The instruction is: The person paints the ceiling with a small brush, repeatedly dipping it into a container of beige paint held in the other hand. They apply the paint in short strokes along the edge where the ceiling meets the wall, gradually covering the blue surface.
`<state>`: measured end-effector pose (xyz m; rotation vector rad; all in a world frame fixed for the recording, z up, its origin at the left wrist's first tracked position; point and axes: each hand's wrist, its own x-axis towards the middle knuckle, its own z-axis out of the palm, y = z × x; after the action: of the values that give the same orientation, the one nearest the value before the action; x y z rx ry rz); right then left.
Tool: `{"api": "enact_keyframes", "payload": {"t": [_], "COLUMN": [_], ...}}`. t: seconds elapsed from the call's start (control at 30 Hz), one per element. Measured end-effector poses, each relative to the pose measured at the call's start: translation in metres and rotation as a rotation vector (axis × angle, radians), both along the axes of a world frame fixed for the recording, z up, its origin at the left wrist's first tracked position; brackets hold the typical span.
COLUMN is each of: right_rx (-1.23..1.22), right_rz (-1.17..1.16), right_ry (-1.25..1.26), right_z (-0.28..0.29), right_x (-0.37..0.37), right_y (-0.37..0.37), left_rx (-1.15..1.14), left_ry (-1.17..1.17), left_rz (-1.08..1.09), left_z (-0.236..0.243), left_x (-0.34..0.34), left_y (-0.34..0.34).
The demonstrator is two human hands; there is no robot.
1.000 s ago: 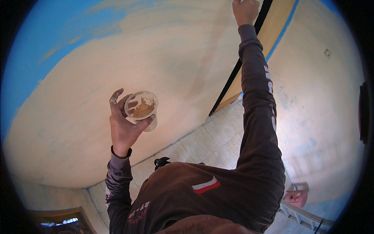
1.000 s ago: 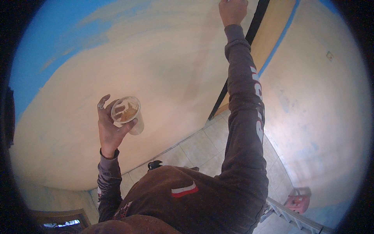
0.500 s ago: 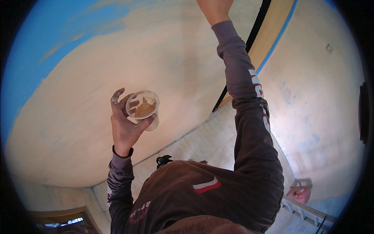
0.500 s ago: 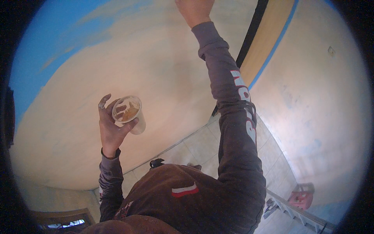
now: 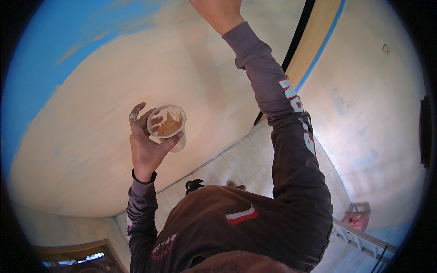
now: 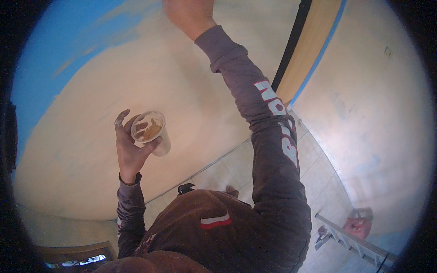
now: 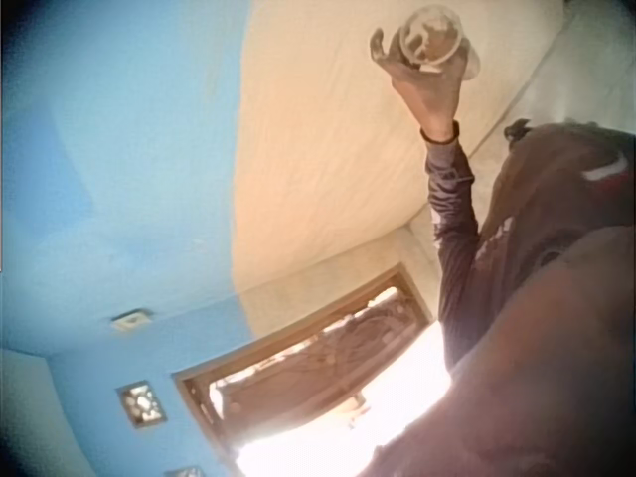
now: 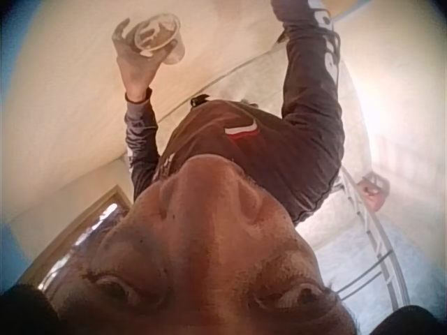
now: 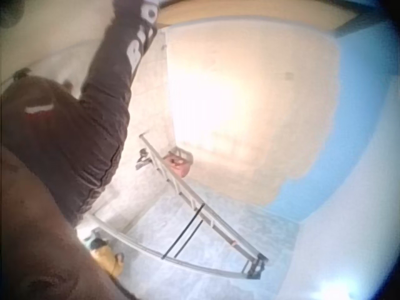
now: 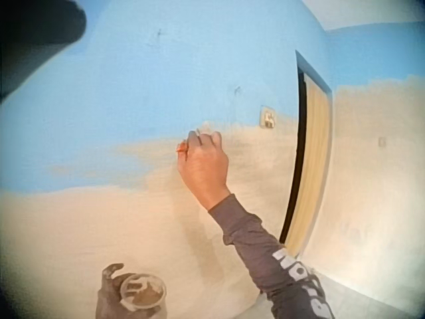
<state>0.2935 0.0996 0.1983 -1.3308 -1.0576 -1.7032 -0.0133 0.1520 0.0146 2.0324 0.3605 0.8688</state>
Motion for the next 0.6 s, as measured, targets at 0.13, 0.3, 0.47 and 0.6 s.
{"api": "enact_keyframes", "payload": {"t": [0.13,0.3,0.47,0.6], "right_rx": [-0.023,0.051,0.135,0.238], "right_rz": [0.076,0.125,-0.017,-0.206], "right_ry": [0.011,-0.032,0.056,0.219], "right_z": [-0.007,-0.013,-0.033,-0.052], "right_x": [-0.014,-0.018,0.032,0.121], "right_y": [0.000,-0.024,-0.084,-0.126], "left_rx": [-0.006,0.002,0.003,0.025], "left_ry": [0.000,0.003,0.007,0.008], "left_rz": [-0.011,-0.024,0.004,0.030], "left_z": [-0.002,-0.002,-0.004,-0.003], "left_x": [0.000,-0.001,-0.002,-0.004], "left_y": [0.001,0.003,0.001,-0.003]}}
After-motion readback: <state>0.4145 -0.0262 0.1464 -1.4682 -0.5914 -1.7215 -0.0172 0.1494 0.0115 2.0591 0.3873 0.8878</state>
